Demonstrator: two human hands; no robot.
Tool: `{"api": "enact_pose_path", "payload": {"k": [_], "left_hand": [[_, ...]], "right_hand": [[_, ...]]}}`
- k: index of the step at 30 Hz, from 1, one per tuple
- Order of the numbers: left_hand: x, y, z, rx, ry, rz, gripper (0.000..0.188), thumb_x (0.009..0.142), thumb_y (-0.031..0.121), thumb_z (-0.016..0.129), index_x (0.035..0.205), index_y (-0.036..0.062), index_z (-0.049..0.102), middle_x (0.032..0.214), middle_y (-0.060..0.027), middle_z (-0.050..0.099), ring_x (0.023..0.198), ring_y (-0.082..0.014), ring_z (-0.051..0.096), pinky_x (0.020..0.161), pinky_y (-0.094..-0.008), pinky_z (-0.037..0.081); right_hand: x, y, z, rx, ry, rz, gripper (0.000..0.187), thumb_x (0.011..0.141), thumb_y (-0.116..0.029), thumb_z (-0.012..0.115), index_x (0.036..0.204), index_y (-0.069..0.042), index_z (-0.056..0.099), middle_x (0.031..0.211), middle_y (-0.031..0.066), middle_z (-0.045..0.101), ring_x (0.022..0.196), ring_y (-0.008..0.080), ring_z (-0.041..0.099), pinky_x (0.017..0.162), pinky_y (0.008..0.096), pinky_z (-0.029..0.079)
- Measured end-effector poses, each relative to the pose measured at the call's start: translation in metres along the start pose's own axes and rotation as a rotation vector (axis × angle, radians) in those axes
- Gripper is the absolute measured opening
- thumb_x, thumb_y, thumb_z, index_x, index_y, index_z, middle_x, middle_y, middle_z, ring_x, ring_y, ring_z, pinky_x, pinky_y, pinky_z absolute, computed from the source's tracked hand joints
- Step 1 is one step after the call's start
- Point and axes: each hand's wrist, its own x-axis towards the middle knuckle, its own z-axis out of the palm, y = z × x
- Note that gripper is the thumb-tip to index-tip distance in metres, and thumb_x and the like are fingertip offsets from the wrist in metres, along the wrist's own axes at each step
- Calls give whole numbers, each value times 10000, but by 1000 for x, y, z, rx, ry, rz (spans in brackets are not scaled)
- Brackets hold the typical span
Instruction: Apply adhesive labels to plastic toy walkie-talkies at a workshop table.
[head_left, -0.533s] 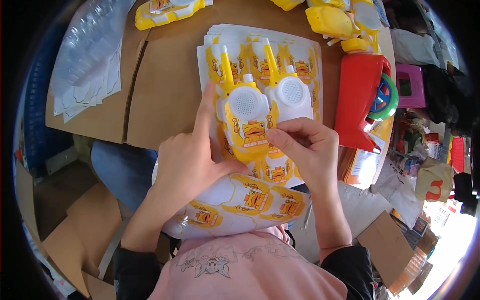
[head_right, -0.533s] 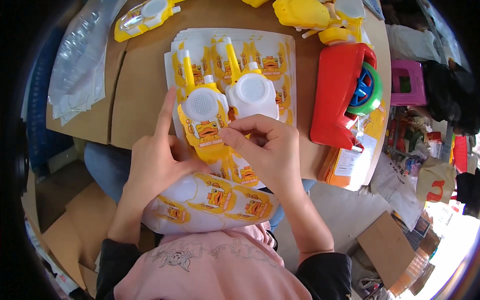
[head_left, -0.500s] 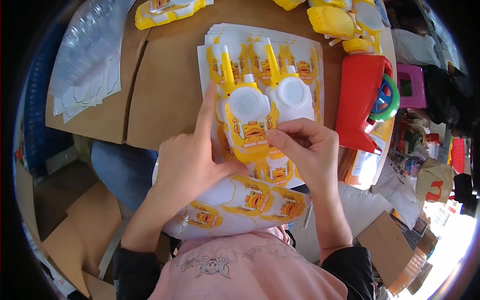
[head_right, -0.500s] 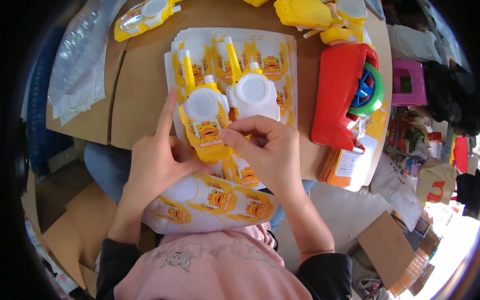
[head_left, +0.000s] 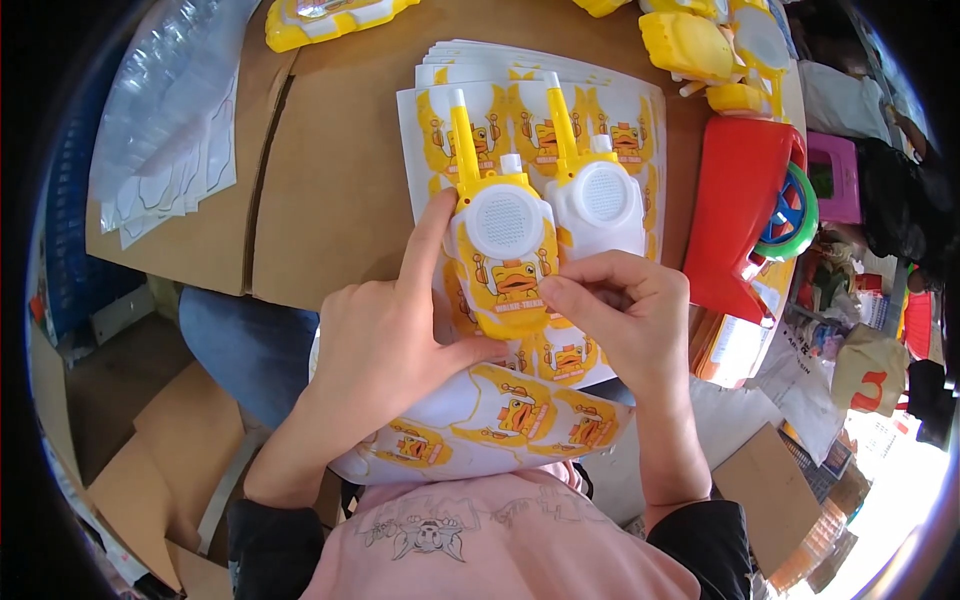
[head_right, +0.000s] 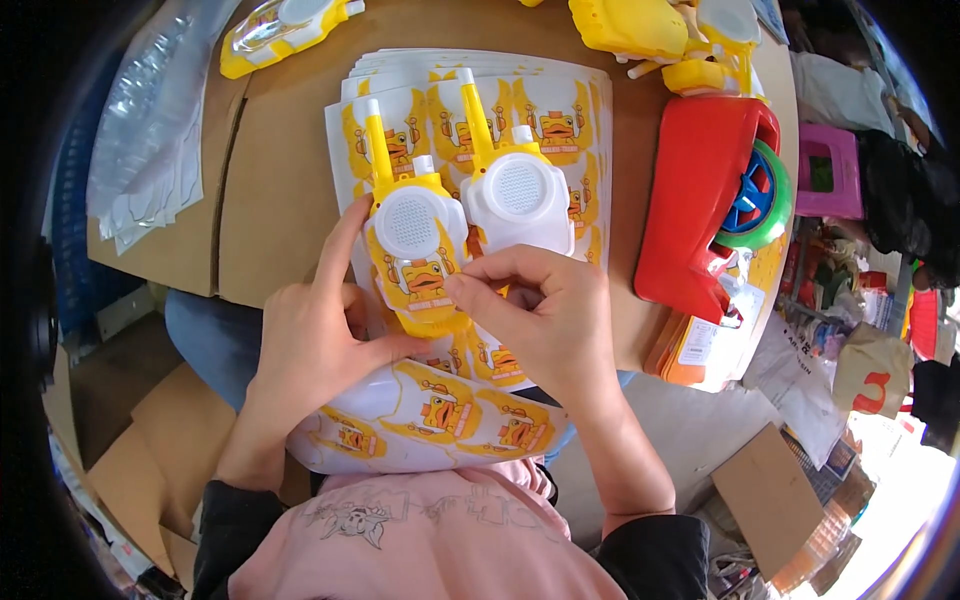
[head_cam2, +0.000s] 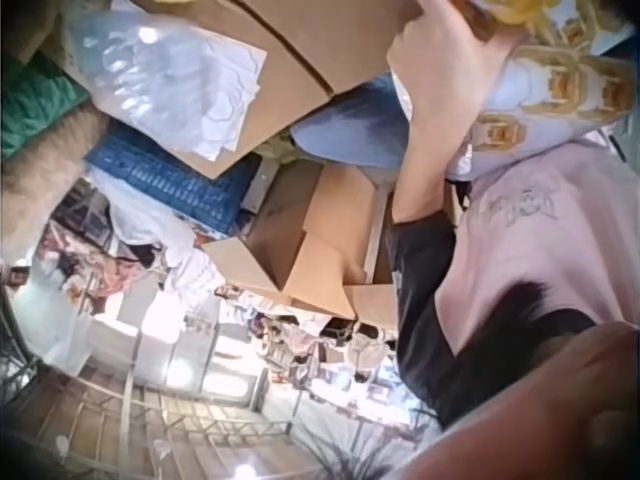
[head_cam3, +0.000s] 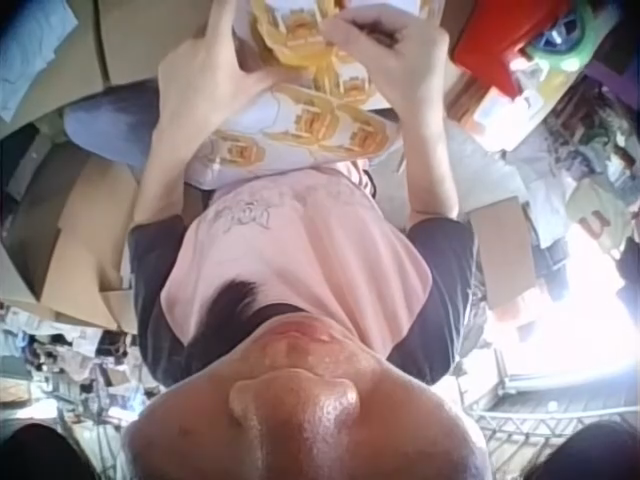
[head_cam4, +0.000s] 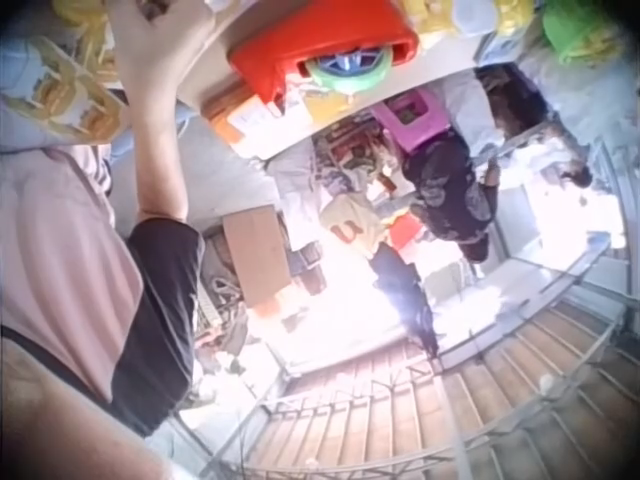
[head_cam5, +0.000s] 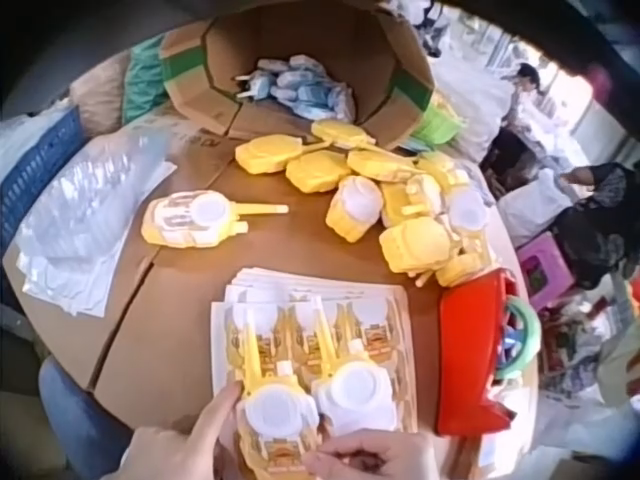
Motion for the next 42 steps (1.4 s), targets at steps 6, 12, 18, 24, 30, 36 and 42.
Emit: {"api": "enact_pose_path", "payload": {"k": [6, 12, 18, 24, 30, 36, 42], "left_hand": [[0, 0, -1, 30, -24, -13, 1094, 594, 407, 834, 1438, 75, 222, 581, -63, 604, 515, -261, 623, 485, -366, 469], [-1, -3, 2, 43, 1, 19, 1079, 599, 405, 831, 1431, 73, 230, 604, -77, 612, 520, -273, 623, 483, -376, 469], [-1, -2, 2, 30, 8, 30, 1065, 604, 393, 831, 1422, 60, 237, 613, -83, 621, 526, -271, 627, 482, -373, 473], [0, -2, 1, -4, 0, 30, 1063, 600, 379, 835, 1418, 58, 237, 614, -67, 626, 530, -254, 634, 480, -359, 477], [-1, -2, 1, 12, 8, 34, 1067, 597, 378, 836, 1418, 54, 236, 609, -56, 625, 524, -246, 633, 479, -353, 478], [-1, -2, 2, -7, 11, 39, 1074, 594, 388, 835, 1416, 46, 235, 597, -63, 620, 524, -252, 633, 475, -354, 475], [-1, -4, 3, 33, 41, 77, 1089, 590, 409, 832, 1415, 25, 233, 574, -79, 608, 514, -263, 628, 464, -363, 468]], "right_hand": [[0, 1, -1, -19, 4, 18, 106, 782, -54, 728, 838, 27, 689, 681, -13, 632, 527, -17, 436, 458, 148, 320], [-1, 0, 0, -5, 11, 22, 121, 779, -58, 735, 844, 33, 689, 691, 0, 641, 544, -13, 462, 468, 143, 337], [0, 0, -1, -21, 9, 23, 133, 777, -69, 744, 848, 31, 691, 668, -12, 621, 543, -10, 462, 467, 144, 336], [0, 0, -1, -44, 13, 13, 141, 779, -76, 746, 853, 32, 692, 659, -17, 615, 542, -8, 461, 467, 144, 335], [0, 1, -1, -23, 16, 8, 150, 781, -84, 749, 850, 35, 691, 662, -13, 617, 545, -7, 465, 470, 145, 338], [0, 0, -1, -29, 19, 9, 141, 781, -76, 745, 844, 37, 690, 665, -10, 621, 547, -7, 468, 470, 145, 339], [-1, -1, -1, -59, 23, 25, 137, 776, -73, 743, 840, 36, 690, 676, 5, 634, 544, -4, 477, 472, 149, 349]]}}
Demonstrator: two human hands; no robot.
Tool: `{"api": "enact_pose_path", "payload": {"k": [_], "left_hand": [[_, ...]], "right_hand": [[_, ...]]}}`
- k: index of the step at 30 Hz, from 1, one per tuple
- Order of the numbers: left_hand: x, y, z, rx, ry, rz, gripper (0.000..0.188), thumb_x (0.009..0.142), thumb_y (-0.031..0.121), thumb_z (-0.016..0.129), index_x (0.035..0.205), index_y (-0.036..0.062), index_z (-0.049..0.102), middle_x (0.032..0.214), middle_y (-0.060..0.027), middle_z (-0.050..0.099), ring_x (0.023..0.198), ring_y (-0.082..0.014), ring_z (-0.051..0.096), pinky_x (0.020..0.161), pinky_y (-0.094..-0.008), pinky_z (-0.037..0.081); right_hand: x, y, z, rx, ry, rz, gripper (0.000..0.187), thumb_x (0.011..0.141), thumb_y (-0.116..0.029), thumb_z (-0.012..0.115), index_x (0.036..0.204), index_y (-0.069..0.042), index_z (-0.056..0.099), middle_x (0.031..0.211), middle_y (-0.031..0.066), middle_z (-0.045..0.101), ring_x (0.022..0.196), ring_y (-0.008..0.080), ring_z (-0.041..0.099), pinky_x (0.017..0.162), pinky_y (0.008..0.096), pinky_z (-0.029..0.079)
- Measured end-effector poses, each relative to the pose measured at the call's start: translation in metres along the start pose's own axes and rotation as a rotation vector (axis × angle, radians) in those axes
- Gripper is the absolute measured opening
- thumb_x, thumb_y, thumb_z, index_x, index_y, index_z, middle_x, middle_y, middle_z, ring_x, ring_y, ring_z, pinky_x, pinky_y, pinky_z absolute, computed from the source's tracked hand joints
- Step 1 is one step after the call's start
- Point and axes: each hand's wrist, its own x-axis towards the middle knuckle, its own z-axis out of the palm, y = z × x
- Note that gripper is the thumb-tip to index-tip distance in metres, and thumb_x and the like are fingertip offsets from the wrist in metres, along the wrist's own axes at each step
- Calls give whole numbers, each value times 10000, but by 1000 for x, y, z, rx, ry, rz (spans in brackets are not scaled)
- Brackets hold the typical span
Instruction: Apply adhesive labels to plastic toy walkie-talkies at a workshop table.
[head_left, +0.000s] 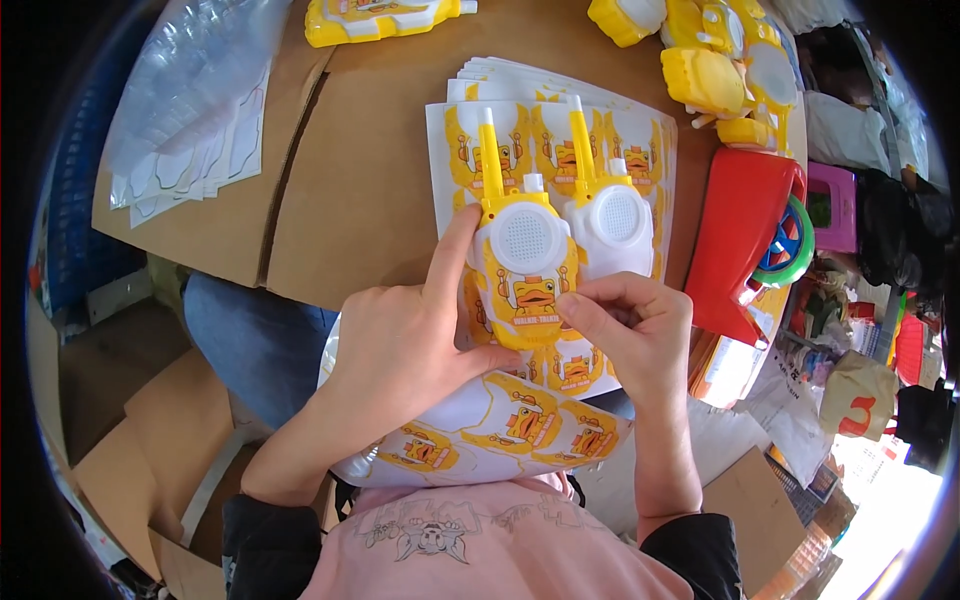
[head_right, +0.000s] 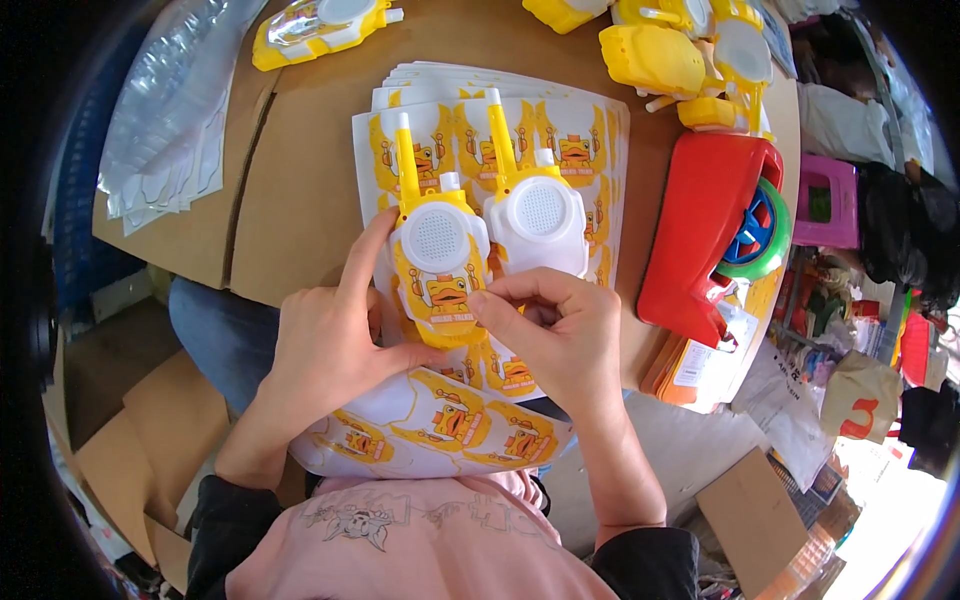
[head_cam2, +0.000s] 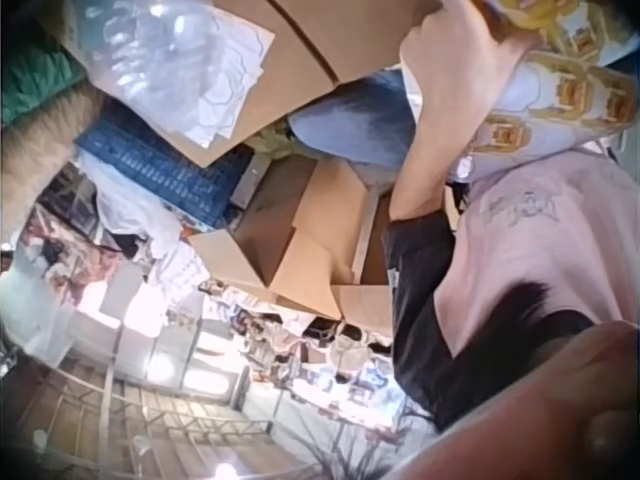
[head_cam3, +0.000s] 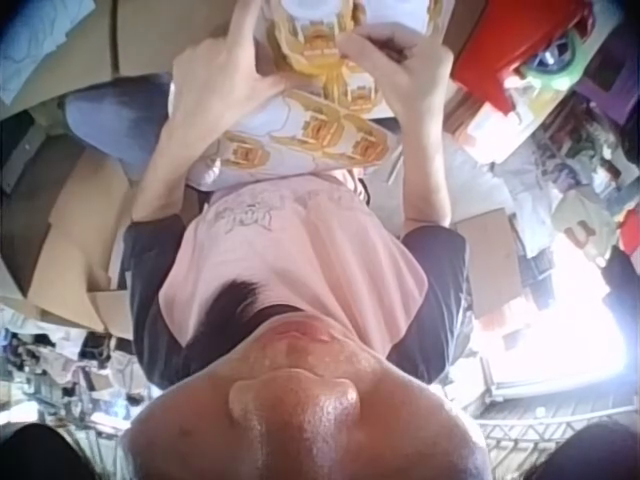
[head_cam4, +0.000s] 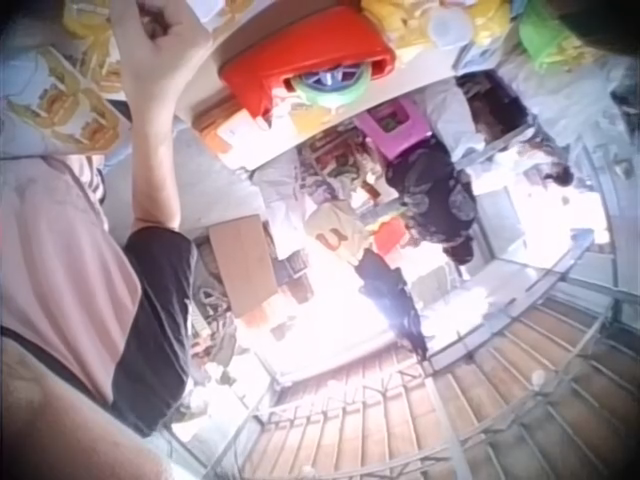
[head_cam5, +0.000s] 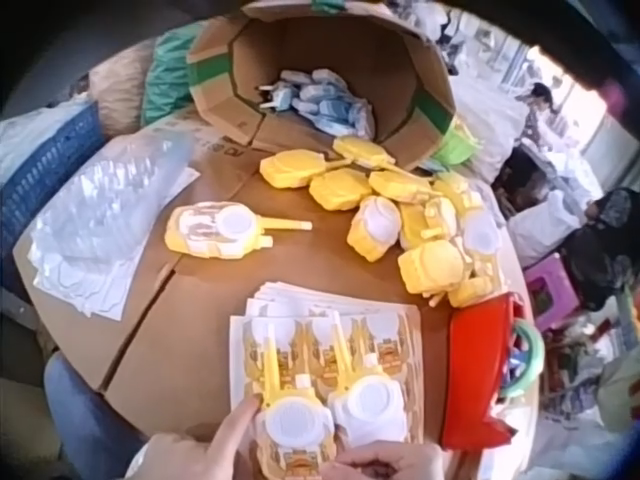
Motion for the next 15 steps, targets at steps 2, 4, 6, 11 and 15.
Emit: {"api": "enact_pose_path", "payload": {"k": [2, 4, 6, 11, 15], "left_hand": [[0, 0, 1, -5, 0, -6, 1090, 588, 415, 831, 1414, 23, 237, 570, -81, 605, 515, -267, 627, 463, -366, 467], [-1, -1, 1, -9, 1, -13, 1091, 587, 421, 831, 1413, 21, 241, 565, -83, 602, 515, -270, 627, 462, -370, 466], [-3, -2, 2, 1, 49, -4, 1115, 552, 415, 860, 1417, 29, 272, 533, -35, 562, 466, -178, 579, 470, -285, 425], [2, -1, -21, -318, -130, -128, 1053, 593, 274, 861, 1434, 46, 268, 495, -35, 515, 422, -132, 480, 464, -251, 365], [-2, 3, -24, -353, -45, -121, 1004, 612, 186, 846, 1441, 97, 285, 484, -29, 491, 426, -104, 456, 465, -238, 353]], "right_hand": [[0, 0, 1, 17, 11, 4, 139, 774, -73, 746, 838, 37, 689, 681, 11, 640, 547, -3, 482, 474, 150, 353], [-1, 0, 1, 23, 15, 1, 140, 773, -72, 747, 837, 37, 689, 684, 11, 641, 547, -2, 482, 474, 150, 354], [-1, 1, 2, 30, 20, -2, 140, 772, -71, 749, 836, 38, 688, 686, 11, 643, 547, -2, 483, 474, 150, 354], [-1, 2, 0, 1, 15, -30, 131, 773, -69, 748, 830, 34, 691, 655, -12, 620, 537, -7, 468, 468, 148, 344], [-1, 1, 0, -8, 6, -34, 127, 774, -68, 745, 828, 33, 692, 639, -20, 607, 532, -9, 459, 465, 147, 339]]}}
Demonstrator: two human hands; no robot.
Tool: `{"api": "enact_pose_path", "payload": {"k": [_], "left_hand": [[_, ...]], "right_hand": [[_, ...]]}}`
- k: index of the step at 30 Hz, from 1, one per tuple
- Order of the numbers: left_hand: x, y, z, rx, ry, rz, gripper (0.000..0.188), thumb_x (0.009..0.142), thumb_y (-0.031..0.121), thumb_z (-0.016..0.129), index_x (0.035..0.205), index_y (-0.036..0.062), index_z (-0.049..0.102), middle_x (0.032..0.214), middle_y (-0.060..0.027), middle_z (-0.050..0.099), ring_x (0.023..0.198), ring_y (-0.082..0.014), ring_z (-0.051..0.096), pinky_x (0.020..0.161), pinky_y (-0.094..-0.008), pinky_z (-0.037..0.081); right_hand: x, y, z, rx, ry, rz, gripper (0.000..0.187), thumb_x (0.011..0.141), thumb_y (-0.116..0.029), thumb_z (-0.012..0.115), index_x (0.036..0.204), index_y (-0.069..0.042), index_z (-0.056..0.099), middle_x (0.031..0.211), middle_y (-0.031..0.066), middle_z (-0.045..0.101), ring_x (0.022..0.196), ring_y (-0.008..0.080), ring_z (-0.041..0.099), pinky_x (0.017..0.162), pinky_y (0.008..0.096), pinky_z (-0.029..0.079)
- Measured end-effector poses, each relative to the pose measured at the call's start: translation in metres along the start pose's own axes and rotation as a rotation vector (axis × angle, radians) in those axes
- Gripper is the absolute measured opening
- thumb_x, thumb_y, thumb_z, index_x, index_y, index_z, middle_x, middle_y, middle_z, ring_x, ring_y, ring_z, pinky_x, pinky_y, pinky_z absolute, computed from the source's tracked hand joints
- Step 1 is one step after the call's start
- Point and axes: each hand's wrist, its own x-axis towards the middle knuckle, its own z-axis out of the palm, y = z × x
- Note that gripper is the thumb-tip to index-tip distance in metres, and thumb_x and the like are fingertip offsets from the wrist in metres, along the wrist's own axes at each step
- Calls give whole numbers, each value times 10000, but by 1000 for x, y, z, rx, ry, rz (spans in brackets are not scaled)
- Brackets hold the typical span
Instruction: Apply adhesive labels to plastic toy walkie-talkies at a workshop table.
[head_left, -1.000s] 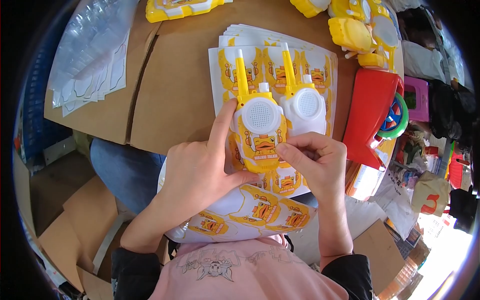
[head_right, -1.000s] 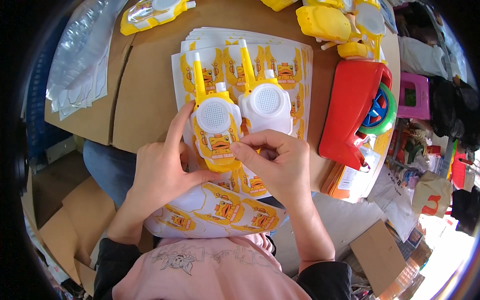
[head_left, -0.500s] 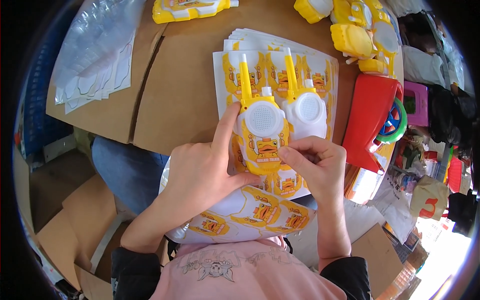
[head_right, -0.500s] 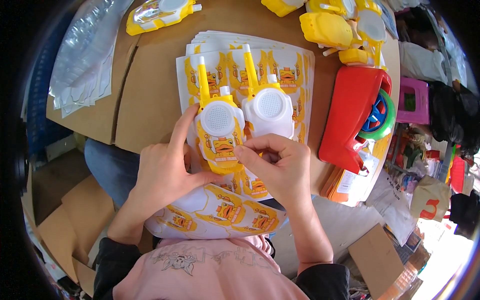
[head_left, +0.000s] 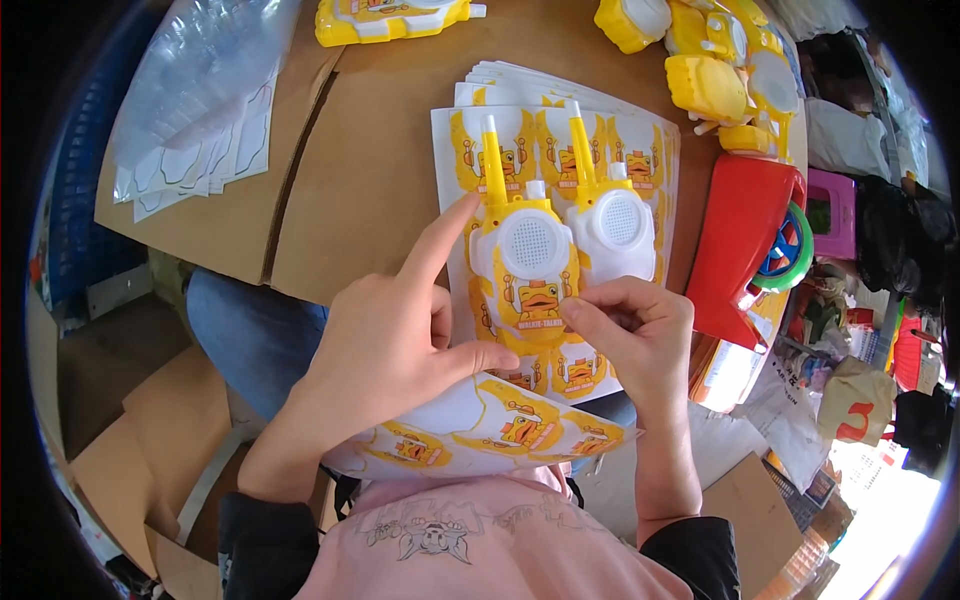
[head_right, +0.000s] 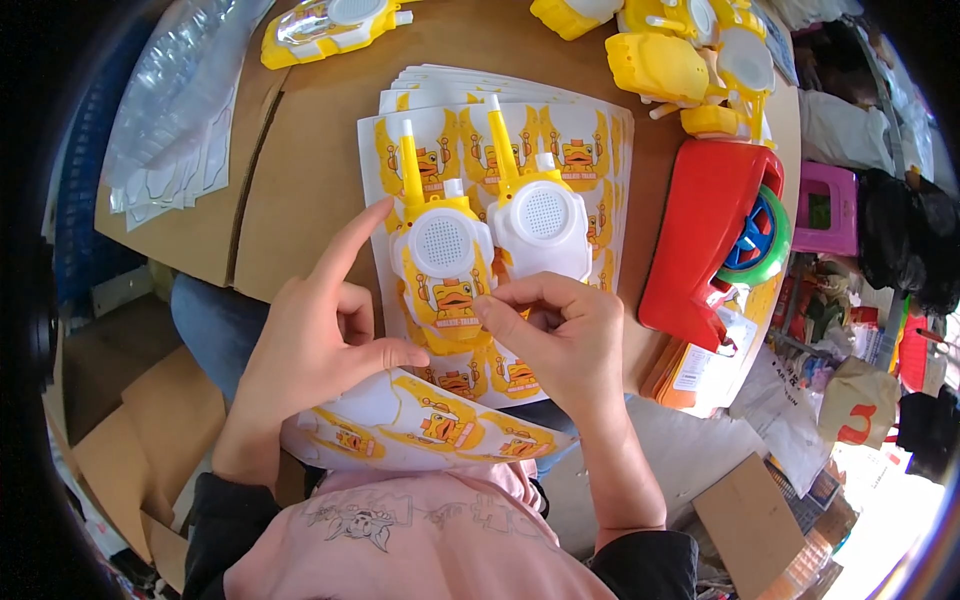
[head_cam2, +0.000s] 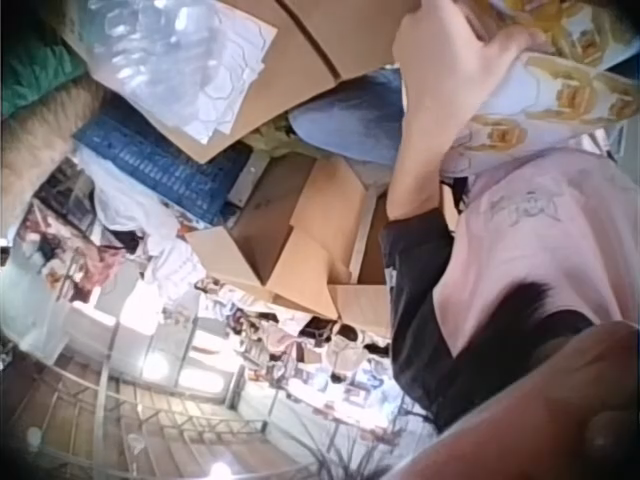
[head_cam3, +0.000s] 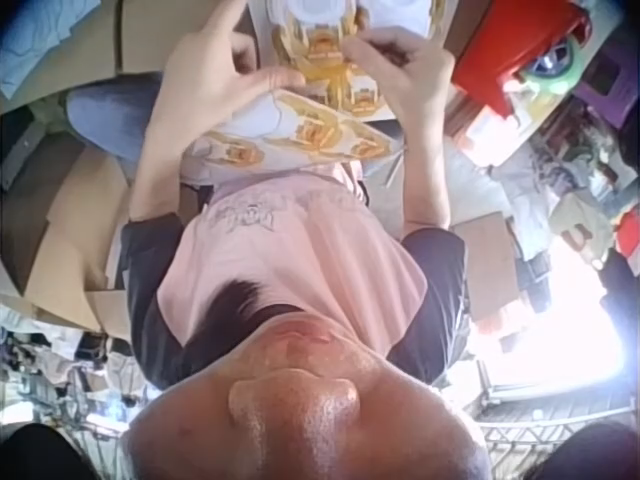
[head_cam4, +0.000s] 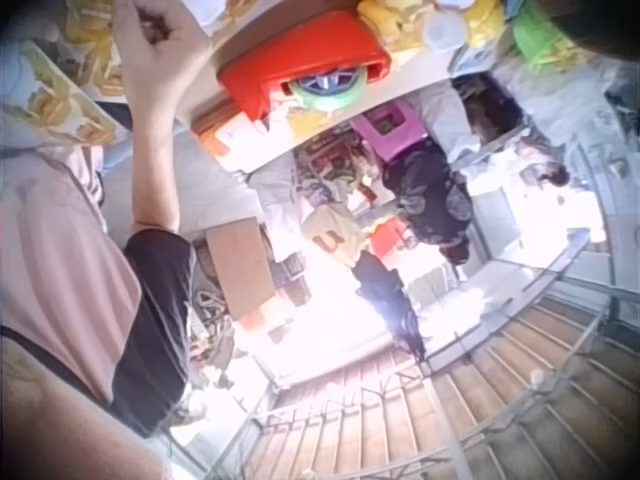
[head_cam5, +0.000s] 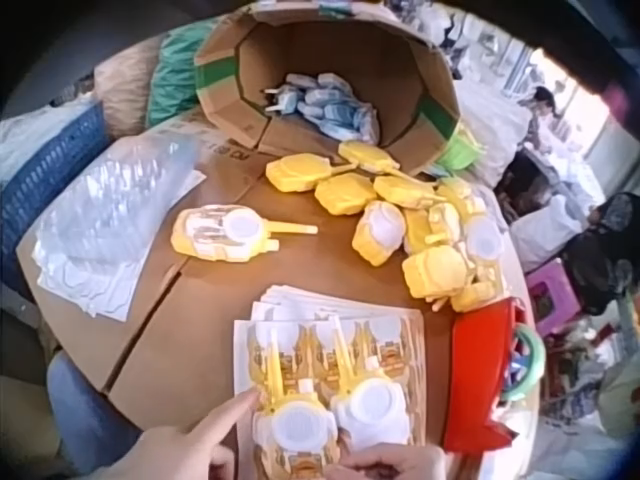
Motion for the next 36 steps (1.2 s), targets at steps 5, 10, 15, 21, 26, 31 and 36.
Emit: {"api": "enact_pose_path", "payload": {"k": [5, 10, 15, 21, 26, 31, 36], "left_hand": [[-11, 0, 1, 82, 73, 21, 1003, 593, 169, 848, 1436, 124, 307, 479, -27, 475, 428, -99, 444, 465, -235, 353], [-18, 3, -1, 113, 102, 36, 993, 586, 167, 851, 1428, 129, 325, 476, -28, 464, 423, -107, 428, 459, -240, 355], [-18, -6, -1, 228, 90, 61, 1014, 590, 203, 849, 1441, 128, 302, 474, -32, 480, 418, -137, 466, 456, -262, 372], [-7, -3, 12, 247, 51, 74, 1185, 521, 284, 873, 1477, 124, 190, 535, -43, 543, 448, -179, 544, 475, -293, 419], [1, -7, 27, 367, 79, 101, 1167, 560, 357, 854, 1476, 99, 179, 571, -33, 573, 503, -198, 605, 486, -302, 455], [3, -8, 31, 360, 107, 175, 1105, 578, 373, 838, 1454, 78, 234, 597, -59, 601, 507, -216, 618, 485, -325, 471], [6, -7, 33, 369, 124, 225, 1039, 591, 377, 821, 1419, 54, 283, 604, -60, 618, 492, -229, 615, 463, -335, 471]], "right_hand": [[0, -1, 0, 9, -9, -5, 120, 774, -68, 744, 829, 28, 696, 670, -10, 633, 536, -11, 456, 462, 152, 332], [1, -2, -1, 8, -23, 11, 118, 772, -66, 745, 830, 25, 699, 686, -5, 644, 545, -11, 459, 474, 148, 336], [2, -3, -3, 13, -41, 41, 118, 773, -50, 738, 841, 37, 696, 710, 21, 660, 584, 13, 532, 511, 148, 400], [4, -6, -10, 161, -107, 81, 138, 781, -29, 728, 870, 62, 677, 780, 92, 682, 706, 107, 649, 626, 196, 519], [4, -4, -8, 205, -106, 63, 133, 787, -30, 725, 867, 61, 670, 773, 87, 677, 694, 94, 639, 612, 190, 511], [7, -2, -9, 224, -82, 64, 137, 771, -44, 722, 846, 50, 655, 747, 79, 664, 651, 81, 607, 574, 180, 462], [9, -1, -13, 312, -77, 116, 149, 737, -66, 726, 813, 32, 644, 703, 57, 646, 542, 41, 515, 485, 157, 344]]}}
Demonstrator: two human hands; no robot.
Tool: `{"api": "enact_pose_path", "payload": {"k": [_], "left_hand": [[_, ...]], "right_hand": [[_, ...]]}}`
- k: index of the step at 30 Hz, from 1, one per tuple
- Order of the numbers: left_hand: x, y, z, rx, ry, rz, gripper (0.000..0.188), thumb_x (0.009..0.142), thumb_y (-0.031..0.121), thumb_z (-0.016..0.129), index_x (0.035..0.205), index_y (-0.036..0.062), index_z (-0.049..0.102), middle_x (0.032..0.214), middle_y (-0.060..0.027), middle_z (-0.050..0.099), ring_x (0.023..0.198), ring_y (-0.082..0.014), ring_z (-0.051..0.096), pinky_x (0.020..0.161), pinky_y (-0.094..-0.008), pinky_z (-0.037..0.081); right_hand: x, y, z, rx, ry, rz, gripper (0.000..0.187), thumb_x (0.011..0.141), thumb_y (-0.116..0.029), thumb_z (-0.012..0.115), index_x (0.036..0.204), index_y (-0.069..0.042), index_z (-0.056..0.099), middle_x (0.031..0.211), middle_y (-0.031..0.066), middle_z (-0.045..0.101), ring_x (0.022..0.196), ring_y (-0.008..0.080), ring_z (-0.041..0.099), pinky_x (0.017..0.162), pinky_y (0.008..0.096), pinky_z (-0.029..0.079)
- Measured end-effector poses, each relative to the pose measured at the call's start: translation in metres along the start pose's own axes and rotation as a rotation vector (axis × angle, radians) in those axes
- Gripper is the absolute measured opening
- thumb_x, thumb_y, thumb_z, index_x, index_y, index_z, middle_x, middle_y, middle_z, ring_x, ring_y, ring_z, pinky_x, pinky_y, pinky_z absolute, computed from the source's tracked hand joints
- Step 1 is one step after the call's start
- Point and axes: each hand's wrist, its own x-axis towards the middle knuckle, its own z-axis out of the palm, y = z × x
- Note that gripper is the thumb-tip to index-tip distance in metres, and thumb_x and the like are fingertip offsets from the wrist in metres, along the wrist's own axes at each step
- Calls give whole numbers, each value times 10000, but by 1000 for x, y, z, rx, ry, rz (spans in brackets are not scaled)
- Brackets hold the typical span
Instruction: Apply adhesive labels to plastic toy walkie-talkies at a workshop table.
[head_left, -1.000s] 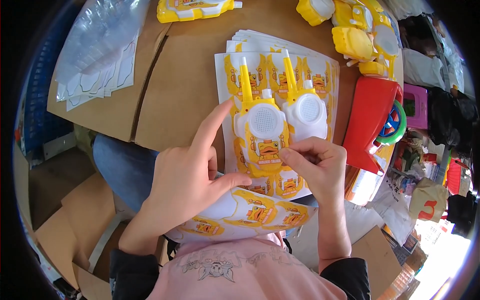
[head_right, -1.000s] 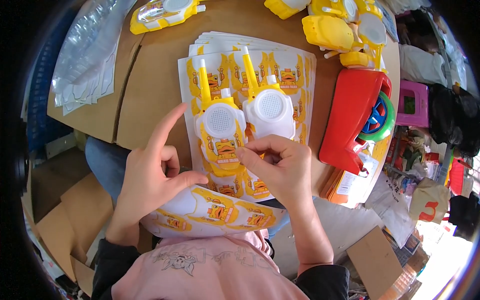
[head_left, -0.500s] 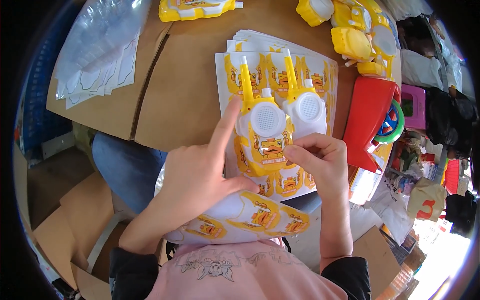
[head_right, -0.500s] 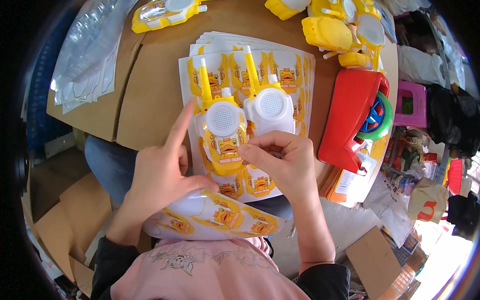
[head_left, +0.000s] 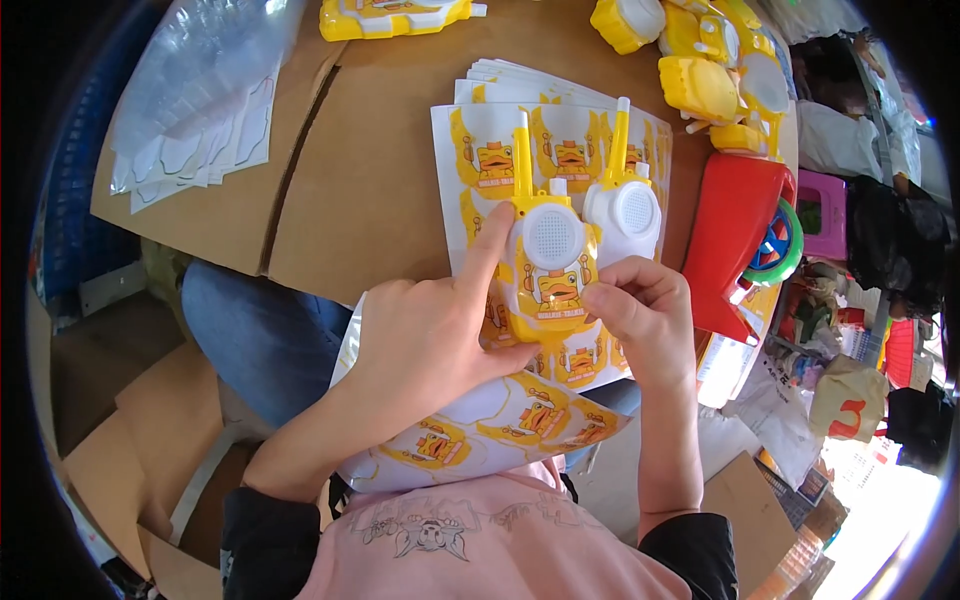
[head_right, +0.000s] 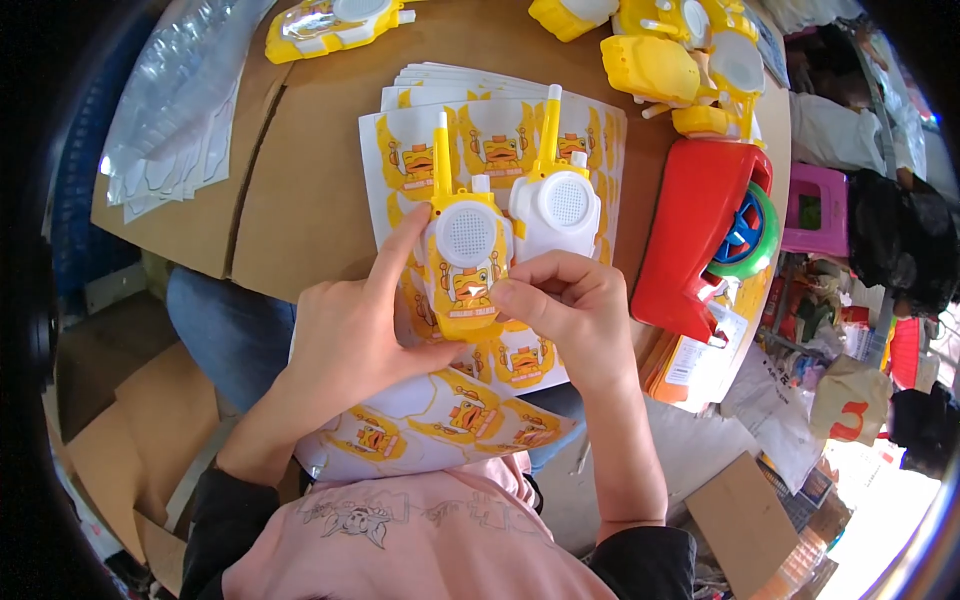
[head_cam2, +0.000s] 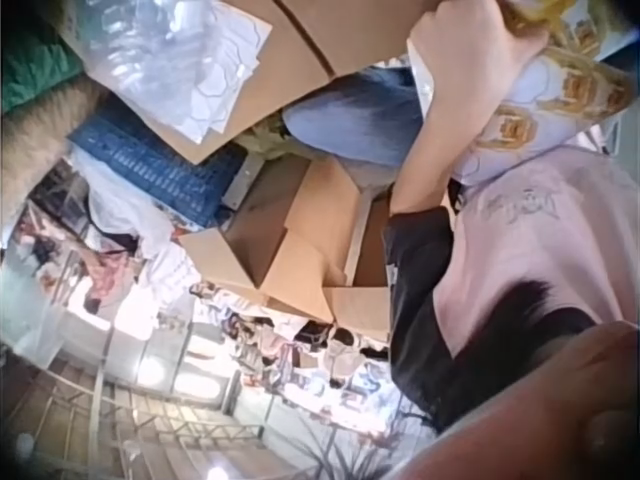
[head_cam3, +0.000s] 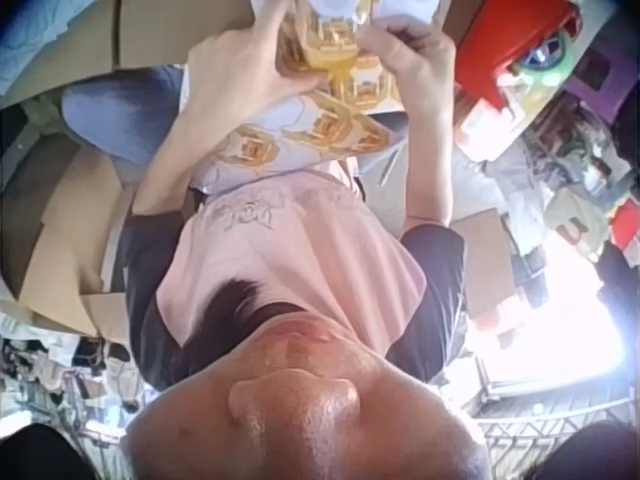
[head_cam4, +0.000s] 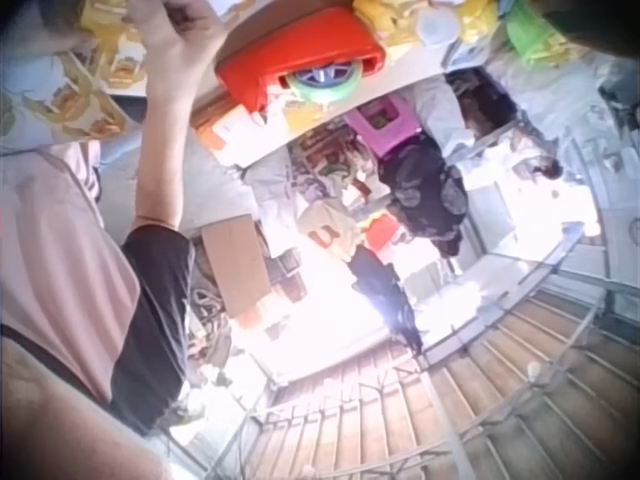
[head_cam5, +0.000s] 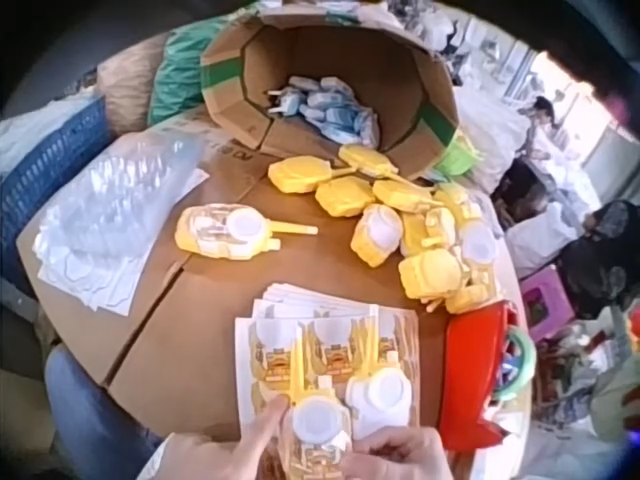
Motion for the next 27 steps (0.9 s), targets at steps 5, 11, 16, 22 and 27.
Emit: {"api": "enact_pose_path", "payload": {"k": [5, 11, 16, 22, 27], "left_hand": [[-2, 1, 1, 37, 25, 11, 1040, 575, 390, 837, 1406, 59, 306, 581, -62, 594, 486, -221, 607, 465, -321, 463], [-3, -6, 4, 10, 25, 5, 1004, 584, 370, 836, 1384, 43, 325, 569, -25, 592, 479, -176, 607, 458, -284, 453], [-6, -7, 1, 16, 17, -9, 1002, 604, 451, 806, 1367, 15, 325, 534, -46, 579, 440, -231, 590, 437, -332, 461], [-8, -5, -1, -7, 70, 6, 985, 601, 446, 812, 1349, 14, 339, 532, -20, 579, 432, -206, 587, 437, -305, 458], [-9, -5, -1, 16, 61, -12, 996, 580, 412, 837, 1346, 17, 338, 537, -21, 567, 437, -189, 583, 437, -299, 448]], "right_hand": [[9, -3, -27, 195, -115, -1, 51, 782, -27, 663, 812, 12, 650, 677, 43, 617, 527, 52, 508, 471, 179, 376], [17, -9, -46, 266, 60, -304, 31, 813, -20, 627, 834, -6, 609, 650, 18, 574, 544, 43, 476, 497, 167, 358], [-16, -18, 3, -181, -68, -133, 85, 770, 1, 715, 813, 21, 644, 742, 11, 634, 646, 26, 567, 581, 159, 446], [-8, 10, 15, -11, 14, -194, 129, 781, -16, 717, 830, 11, 601, 759, -2, 605, 664, 27, 554, 593, 162, 451], [-9, 15, 21, -46, 27, -170, 125, 781, -15, 712, 823, 9, 597, 768, 5, 609, 665, 33, 559, 600, 170, 464]]}}
